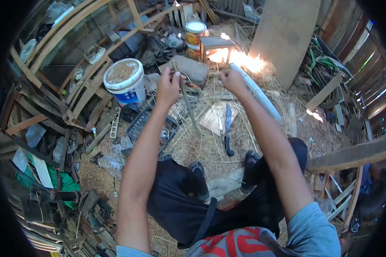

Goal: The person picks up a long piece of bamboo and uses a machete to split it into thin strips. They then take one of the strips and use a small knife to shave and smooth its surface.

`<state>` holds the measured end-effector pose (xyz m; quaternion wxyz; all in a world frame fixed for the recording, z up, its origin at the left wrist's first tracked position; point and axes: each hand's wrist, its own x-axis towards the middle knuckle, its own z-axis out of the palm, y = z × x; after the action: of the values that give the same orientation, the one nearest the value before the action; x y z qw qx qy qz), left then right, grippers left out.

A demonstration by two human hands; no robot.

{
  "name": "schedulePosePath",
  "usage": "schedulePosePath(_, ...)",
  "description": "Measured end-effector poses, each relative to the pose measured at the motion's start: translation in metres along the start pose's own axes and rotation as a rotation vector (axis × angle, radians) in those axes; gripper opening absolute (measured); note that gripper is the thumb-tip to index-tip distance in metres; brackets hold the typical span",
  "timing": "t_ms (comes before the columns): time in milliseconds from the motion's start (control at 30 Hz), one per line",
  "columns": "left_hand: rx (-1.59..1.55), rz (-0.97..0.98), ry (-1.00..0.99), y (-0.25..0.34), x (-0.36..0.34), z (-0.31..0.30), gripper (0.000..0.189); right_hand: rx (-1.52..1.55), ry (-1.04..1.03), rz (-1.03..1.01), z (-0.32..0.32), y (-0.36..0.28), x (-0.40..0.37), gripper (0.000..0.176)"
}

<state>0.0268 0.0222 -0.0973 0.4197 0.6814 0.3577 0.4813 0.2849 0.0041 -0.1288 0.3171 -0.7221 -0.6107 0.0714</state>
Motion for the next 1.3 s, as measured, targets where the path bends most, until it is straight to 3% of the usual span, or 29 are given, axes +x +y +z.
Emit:
schedulePosePath(100, 0.226, -0.006, -0.049, -0.011, -0.002, 0.006, 0.016, -0.100, -0.147, -0.030, 0.071, 0.074, -0.044, 0.037)
schedulePosePath(167, 0.447, -0.032, -0.110, -0.011, 0.001, 0.010, 0.018, -0.159, -0.355, -0.023, 0.097, 0.119, -0.073, 0.037)
schedulePosePath(233, 0.491, -0.019, -0.108, -0.021, 0.001, 0.021, 0.018, -0.102, -0.582, 0.318, 0.111, 0.144, -0.097, 0.031)
schedulePosePath(333, 0.485, -0.045, -0.108, -0.025, -0.006, 0.040, 0.020, -0.140, -0.609, 0.378, 0.156, 0.178, -0.131, 0.027)
schedulePosePath(433, 0.593, -0.077, -0.155, -0.042, -0.020, 0.047, 0.022, -0.074, -0.520, 0.362, 0.218, 0.199, -0.167, 0.026)
schedulePosePath(467, 0.581, 0.039, -0.110, -0.060, -0.022, 0.046, 0.019, -0.026, -0.495, 0.412, 0.227, 0.202, -0.176, 0.028)
schedulePosePath(567, 0.556, -0.089, -0.117, -0.066, -0.018, 0.039, 0.019, 0.039, -0.557, 0.499, 0.242, 0.218, -0.207, 0.051)
schedulePosePath(667, 0.564, -0.111, -0.040, -0.095, -0.012, 0.033, 0.020, -0.163, -0.535, 0.430, 0.233, 0.211, -0.238, 0.073)
schedulePosePath(767, 0.411, -0.152, 0.018, -0.113, 0.002, 0.039, 0.021, 0.053, -0.546, 0.584, 0.292, 0.253, -0.246, 0.078)
schedulePosePath(800, 0.372, -0.161, 0.033, -0.123, 0.004, 0.044, 0.021, 0.130, -0.683, 0.688, 0.267, 0.236, -0.229, 0.084)
schedulePosePath(933, 0.242, -0.262, -0.030, -0.166, 0.004, 0.072, 0.022, 0.178, -0.383, 0.765, 0.282, 0.229, -0.235, 0.059)
schedulePosePath(1067, 0.123, -0.347, -0.035, -0.222, -0.014, 0.108, 0.022, 0.031, -0.466, 0.832, 0.294, 0.240, -0.245, 0.054)
schedulePosePath(1167, 0.144, -0.419, -0.022, -0.228, -0.034, 0.133, 0.022, 0.191, -0.443, 0.841, 0.262, 0.232, -0.235, 0.052)
schedulePosePath(1200, 0.162, -0.436, -0.043, -0.237, -0.041, 0.138, 0.023, 0.189, -0.313, 0.745, 0.266, 0.237, -0.240, 0.049)
schedulePosePath(1300, 0.219, -0.555, -0.127, -0.270, -0.058, 0.145, 0.026, 0.182, -0.212, 0.791, 0.243, 0.228, -0.224, 0.046)
